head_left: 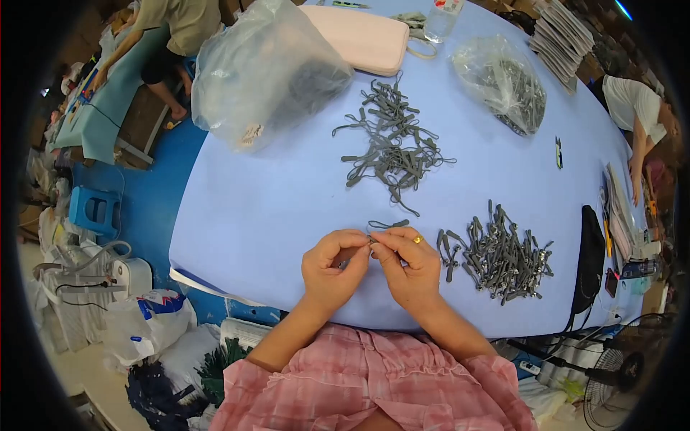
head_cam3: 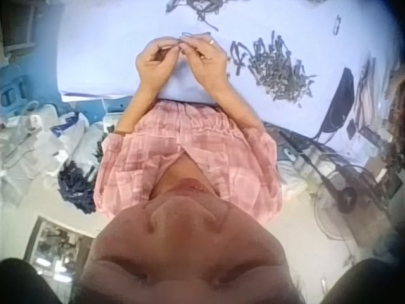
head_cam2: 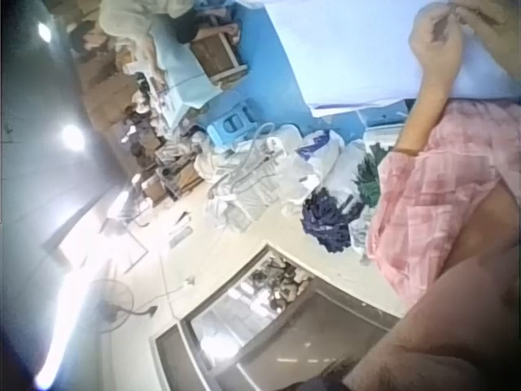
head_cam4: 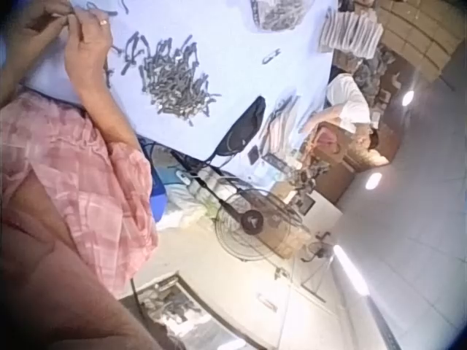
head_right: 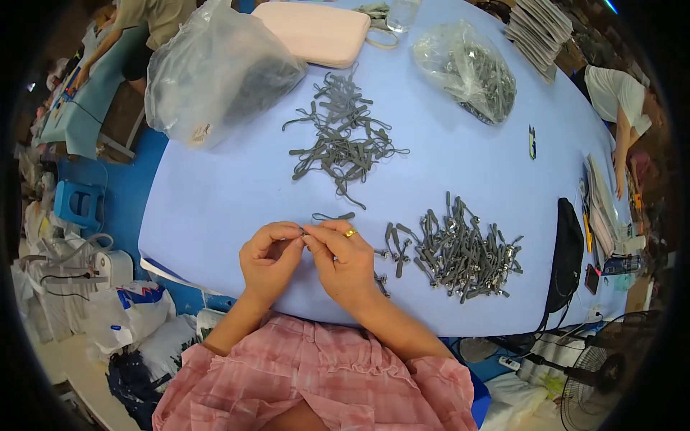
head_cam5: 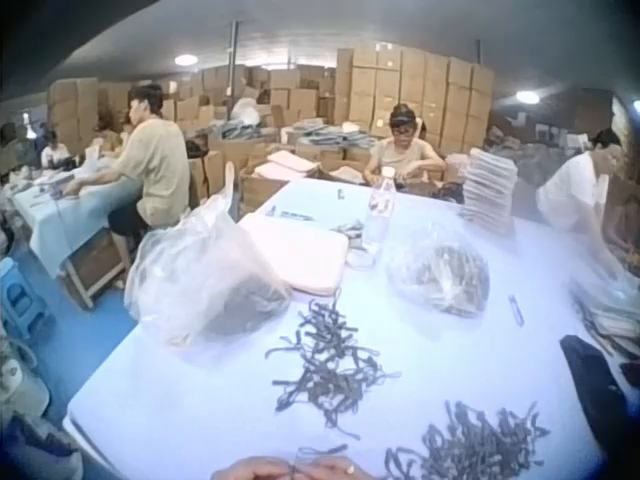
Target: Manually assemble zipper sliders by attaching pullers to slider bodies at an assembly station.
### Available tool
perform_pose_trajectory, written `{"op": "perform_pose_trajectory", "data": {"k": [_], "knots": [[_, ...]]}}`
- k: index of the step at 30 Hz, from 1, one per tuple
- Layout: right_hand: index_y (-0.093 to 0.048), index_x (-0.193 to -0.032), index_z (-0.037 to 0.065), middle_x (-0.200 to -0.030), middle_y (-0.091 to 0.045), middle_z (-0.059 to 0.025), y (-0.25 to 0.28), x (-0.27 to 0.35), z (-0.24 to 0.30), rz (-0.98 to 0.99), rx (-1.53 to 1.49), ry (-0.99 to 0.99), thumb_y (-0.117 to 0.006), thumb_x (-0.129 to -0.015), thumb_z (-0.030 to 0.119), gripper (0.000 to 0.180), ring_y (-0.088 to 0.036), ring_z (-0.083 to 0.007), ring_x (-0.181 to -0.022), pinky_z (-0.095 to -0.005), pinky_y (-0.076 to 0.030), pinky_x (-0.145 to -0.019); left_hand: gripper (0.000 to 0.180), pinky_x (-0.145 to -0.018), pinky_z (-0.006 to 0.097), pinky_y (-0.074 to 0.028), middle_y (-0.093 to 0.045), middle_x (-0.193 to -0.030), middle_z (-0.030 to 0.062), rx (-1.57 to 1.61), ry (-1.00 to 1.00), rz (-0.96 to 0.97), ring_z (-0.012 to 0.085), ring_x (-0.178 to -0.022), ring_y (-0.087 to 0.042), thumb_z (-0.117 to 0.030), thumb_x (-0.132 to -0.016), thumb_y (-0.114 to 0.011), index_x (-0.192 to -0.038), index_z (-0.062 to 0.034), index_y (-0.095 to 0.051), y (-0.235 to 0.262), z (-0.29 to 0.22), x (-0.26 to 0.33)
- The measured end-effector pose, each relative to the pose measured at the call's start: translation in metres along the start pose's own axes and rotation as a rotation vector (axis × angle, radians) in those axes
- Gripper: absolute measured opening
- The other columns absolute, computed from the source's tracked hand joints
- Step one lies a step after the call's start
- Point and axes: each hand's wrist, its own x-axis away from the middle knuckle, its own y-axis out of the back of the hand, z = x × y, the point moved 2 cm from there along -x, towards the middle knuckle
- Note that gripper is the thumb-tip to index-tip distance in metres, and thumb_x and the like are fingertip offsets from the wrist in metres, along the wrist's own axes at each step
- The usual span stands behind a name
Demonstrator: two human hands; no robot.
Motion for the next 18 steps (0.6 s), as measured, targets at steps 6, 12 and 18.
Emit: {"op": "perform_pose_trajectory", "data": {"k": [6, 12, 18], "knots": [[-0.064, -0.096, 0.001, -0.084, -0.058, -0.0102, 0.003, 0.001, 0.003, 0.075, 0.055, 0.124, -0.059, -0.08, -0.004, 0.018, -0.059, -0.015, -0.069, -0.0231, -0.049, -0.058, 0.015, -0.073, 0.025, -0.051, -0.06, -0.092, 0.0102, 0.41, 0.303, 0.001, 0.0157, -0.081, -0.062, 0.008, -0.08, -0.058, -0.095, 0.0053, -0.056, 0.008, 0.006, 0.004], [-0.063, -0.095, 0.001, -0.084, -0.058, -0.0095, 0.01, 0.008, -0.006, 0.197, -0.068, -0.197, -0.054, -0.081, -0.007, 0.018, -0.059, -0.0152, -0.068, -0.0241, -0.049, -0.061, 0.02, -0.074, 0.026, -0.053, -0.057, -0.095, 0.0093, 0.214, 0.381, 0.015, 0.0167, -0.082, -0.061, 0.005, -0.082, -0.056, -0.102, 0.0041, -0.056, 0.009, 0.002, 0.008], [-0.062, -0.088, -0.001, -0.084, -0.057, -0.0052, 0.017, 0.009, -0.003, 0.108, -0.152, -0.361, -0.054, -0.084, -0.001, 0.009, -0.056, -0.0087, -0.067, -0.0199, -0.045, -0.054, 0.018, -0.071, 0.024, -0.053, -0.05, -0.101, 0.0083, 0.171, 0.248, 0.015, 0.0145, -0.079, -0.061, 0.008, -0.081, -0.055, -0.098, 0.0036, -0.059, 0.004, 0.006, 0.007]]}}
